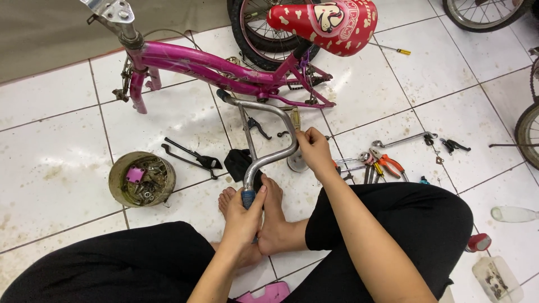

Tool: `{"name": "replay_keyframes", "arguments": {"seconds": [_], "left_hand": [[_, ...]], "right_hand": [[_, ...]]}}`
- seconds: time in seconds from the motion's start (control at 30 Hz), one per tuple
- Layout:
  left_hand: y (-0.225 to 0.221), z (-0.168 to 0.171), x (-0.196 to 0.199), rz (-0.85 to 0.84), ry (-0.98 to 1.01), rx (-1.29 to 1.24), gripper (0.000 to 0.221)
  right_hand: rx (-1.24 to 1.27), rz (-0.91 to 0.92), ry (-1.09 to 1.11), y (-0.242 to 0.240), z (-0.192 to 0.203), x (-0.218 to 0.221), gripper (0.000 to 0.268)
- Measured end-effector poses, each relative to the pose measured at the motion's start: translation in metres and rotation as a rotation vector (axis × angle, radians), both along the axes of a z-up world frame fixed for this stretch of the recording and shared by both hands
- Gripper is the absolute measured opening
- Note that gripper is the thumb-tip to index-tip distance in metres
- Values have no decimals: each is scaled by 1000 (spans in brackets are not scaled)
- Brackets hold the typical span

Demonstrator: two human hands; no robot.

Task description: Wiping down a bicycle handlebar with a cloth to remove dirt or grease.

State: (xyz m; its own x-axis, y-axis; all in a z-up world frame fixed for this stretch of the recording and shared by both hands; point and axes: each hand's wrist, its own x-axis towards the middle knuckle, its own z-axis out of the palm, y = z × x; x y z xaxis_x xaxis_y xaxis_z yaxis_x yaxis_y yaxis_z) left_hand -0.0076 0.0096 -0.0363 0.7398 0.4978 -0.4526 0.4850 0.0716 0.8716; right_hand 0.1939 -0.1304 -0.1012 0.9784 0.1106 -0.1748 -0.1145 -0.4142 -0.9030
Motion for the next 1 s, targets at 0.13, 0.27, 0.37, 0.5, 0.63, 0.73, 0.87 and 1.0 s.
{"name": "replay_keyframes", "arguments": {"seconds": [0.13, 0.27, 0.37, 0.5, 0.63, 0.73, 0.87, 1.0], "left_hand": [[6, -33, 2, -58, 110, -105, 86], [7, 1, 3, -77, 69, -137, 59], [16, 11, 3, -72, 100, -246, 54], [33, 20, 8, -64, 157, -273, 64], [41, 30, 17, -35, 117, -369, 73], [39, 23, 24, 87, 64, -390, 63], [32, 11, 24, 120, 48, -344, 51], [40, 2, 24, 49, 82, -143, 55]], "right_hand": [[133, -123, 303, 12, 31, -9, 22], [313, -99, 419, 11, 38, -9, 43], [303, -93, 424, 8, 31, -7, 47], [405, -98, 384, 13, 50, -11, 54], [478, -93, 409, 15, 47, -18, 55], [448, 6, 421, 24, 58, -32, 49], [370, 107, 397, 28, 59, -36, 48], [-92, 319, 62, 17, 35, -27, 39]]}}
